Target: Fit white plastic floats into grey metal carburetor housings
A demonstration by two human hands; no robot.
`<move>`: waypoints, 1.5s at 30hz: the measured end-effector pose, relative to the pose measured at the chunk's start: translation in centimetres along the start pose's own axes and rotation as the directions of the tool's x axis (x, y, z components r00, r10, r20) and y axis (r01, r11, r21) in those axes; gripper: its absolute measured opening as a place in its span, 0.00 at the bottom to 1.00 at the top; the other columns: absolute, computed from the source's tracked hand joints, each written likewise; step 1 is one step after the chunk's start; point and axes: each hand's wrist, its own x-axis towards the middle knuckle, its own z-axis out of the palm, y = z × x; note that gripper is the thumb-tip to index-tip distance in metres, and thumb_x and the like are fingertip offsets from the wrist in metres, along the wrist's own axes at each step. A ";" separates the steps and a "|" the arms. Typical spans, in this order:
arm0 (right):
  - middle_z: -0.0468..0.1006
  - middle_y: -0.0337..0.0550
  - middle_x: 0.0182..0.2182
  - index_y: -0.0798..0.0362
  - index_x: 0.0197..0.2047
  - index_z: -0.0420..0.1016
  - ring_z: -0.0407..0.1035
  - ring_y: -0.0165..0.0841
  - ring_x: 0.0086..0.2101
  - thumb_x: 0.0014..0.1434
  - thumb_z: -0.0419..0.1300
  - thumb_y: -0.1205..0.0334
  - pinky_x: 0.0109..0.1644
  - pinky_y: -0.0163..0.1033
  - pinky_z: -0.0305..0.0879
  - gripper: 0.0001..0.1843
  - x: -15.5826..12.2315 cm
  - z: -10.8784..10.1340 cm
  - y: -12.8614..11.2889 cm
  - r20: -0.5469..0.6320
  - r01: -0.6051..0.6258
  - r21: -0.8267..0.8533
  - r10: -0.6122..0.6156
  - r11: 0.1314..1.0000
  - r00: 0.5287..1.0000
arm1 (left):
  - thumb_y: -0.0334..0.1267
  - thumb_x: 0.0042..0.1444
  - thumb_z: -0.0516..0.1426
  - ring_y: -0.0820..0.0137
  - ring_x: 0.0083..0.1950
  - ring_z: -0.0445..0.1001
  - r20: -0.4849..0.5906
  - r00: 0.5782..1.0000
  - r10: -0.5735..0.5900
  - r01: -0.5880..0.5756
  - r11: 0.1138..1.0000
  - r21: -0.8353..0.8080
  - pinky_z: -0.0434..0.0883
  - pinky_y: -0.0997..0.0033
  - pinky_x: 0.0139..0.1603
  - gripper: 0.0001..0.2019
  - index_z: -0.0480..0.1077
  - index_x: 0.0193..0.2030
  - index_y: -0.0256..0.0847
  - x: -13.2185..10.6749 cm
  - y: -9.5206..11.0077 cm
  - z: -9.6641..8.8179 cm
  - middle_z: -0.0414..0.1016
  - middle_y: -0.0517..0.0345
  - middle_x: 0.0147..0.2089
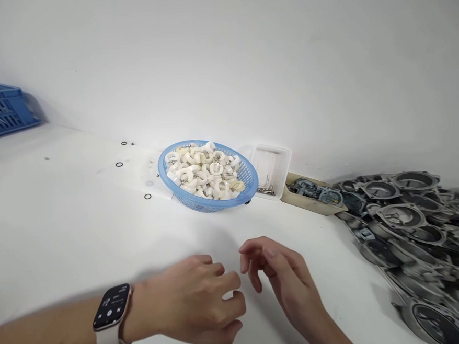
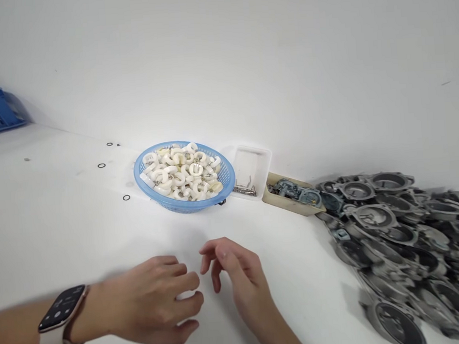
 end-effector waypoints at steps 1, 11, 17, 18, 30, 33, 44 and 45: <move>0.77 0.45 0.28 0.55 0.41 0.79 0.65 0.30 0.24 0.70 0.53 0.44 0.26 0.37 0.63 0.24 0.0 -0.3 -0.2 -0.034 0.014 0.002 -0.014 1.000 0.999 | 0.46 0.64 0.55 0.70 0.27 0.66 0.002 1.000 -0.003 0.003 1.000 0.003 0.64 0.64 0.27 0.10 0.68 0.39 0.43 0.0 0.0 0.0 0.69 0.63 0.33; 0.81 0.48 0.32 0.55 0.42 0.79 0.67 0.29 0.23 0.72 0.51 0.46 0.28 0.37 0.66 0.23 -0.6 0.8 -0.1 0.124 -0.004 -0.014 0.006 1.000 0.992 | 0.43 0.62 0.55 0.70 0.23 0.67 -0.148 0.989 0.011 -0.008 1.000 0.023 0.60 0.65 0.25 0.10 0.68 0.31 0.42 0.1 0.0 0.4 0.66 0.64 0.20; 0.81 0.48 0.34 0.54 0.45 0.80 0.67 0.30 0.24 0.72 0.51 0.46 0.28 0.37 0.66 0.23 -0.8 -0.1 -0.2 0.091 0.047 -0.008 -0.046 0.999 0.995 | 0.42 0.60 0.57 0.72 0.20 0.64 -0.196 0.981 0.007 -0.004 1.000 0.017 0.59 0.66 0.23 0.13 0.66 0.26 0.42 0.2 0.0 0.1 0.65 0.64 0.19; 0.81 0.48 0.34 0.54 0.46 0.80 0.67 0.30 0.24 0.72 0.51 0.46 0.27 0.37 0.65 0.23 -0.7 -0.2 -0.2 0.077 0.050 0.003 -0.050 0.999 0.996 | 0.42 0.60 0.57 0.72 0.20 0.64 -0.187 0.982 0.006 -0.002 1.000 0.020 0.59 0.66 0.23 0.13 0.66 0.26 0.42 0.2 0.0 0.1 0.64 0.64 0.18; 0.82 0.49 0.34 0.53 0.46 0.80 0.68 0.30 0.23 0.72 0.51 0.46 0.29 0.37 0.67 0.22 -0.5 -0.3 -0.7 0.166 0.064 -0.036 -0.057 0.997 0.984 | 0.42 0.61 0.56 0.72 0.19 0.65 -0.184 0.983 0.006 -0.002 1.000 0.019 0.60 0.66 0.23 0.14 0.67 0.25 0.42 0.1 -0.1 0.5 0.65 0.64 0.18; 0.82 0.49 0.34 0.53 0.47 0.79 0.67 0.30 0.23 0.72 0.51 0.46 0.26 0.37 0.66 0.23 -0.4 -0.8 -0.5 0.096 0.073 -0.006 -0.073 0.997 0.993 | 0.42 0.61 0.56 0.72 0.19 0.64 -0.173 0.985 -0.006 0.011 1.000 0.025 0.60 0.66 0.23 0.14 0.66 0.24 0.42 0.1 -0.2 0.3 0.64 0.65 0.17; 0.81 0.49 0.36 0.53 0.50 0.78 0.66 0.29 0.24 0.72 0.50 0.43 0.31 0.38 0.67 0.25 -0.3 -0.1 -0.9 0.233 0.041 -0.045 -0.030 0.998 0.972 | 0.43 0.61 0.56 0.71 0.19 0.68 -0.104 0.994 0.037 -0.035 0.999 0.017 0.61 0.66 0.22 0.14 0.66 0.25 0.42 0.0 0.2 0.4 0.67 0.63 0.18; 0.81 0.49 0.35 0.53 0.50 0.78 0.66 0.29 0.23 0.71 0.49 0.43 0.28 0.37 0.66 0.25 -0.3 -0.4 -0.7 0.183 0.050 -0.015 -0.046 0.999 0.982 | 0.43 0.61 0.57 0.71 0.19 0.67 -0.102 0.994 0.031 -0.028 0.999 0.026 0.61 0.66 0.22 0.15 0.66 0.25 0.41 0.1 0.2 0.3 0.66 0.63 0.17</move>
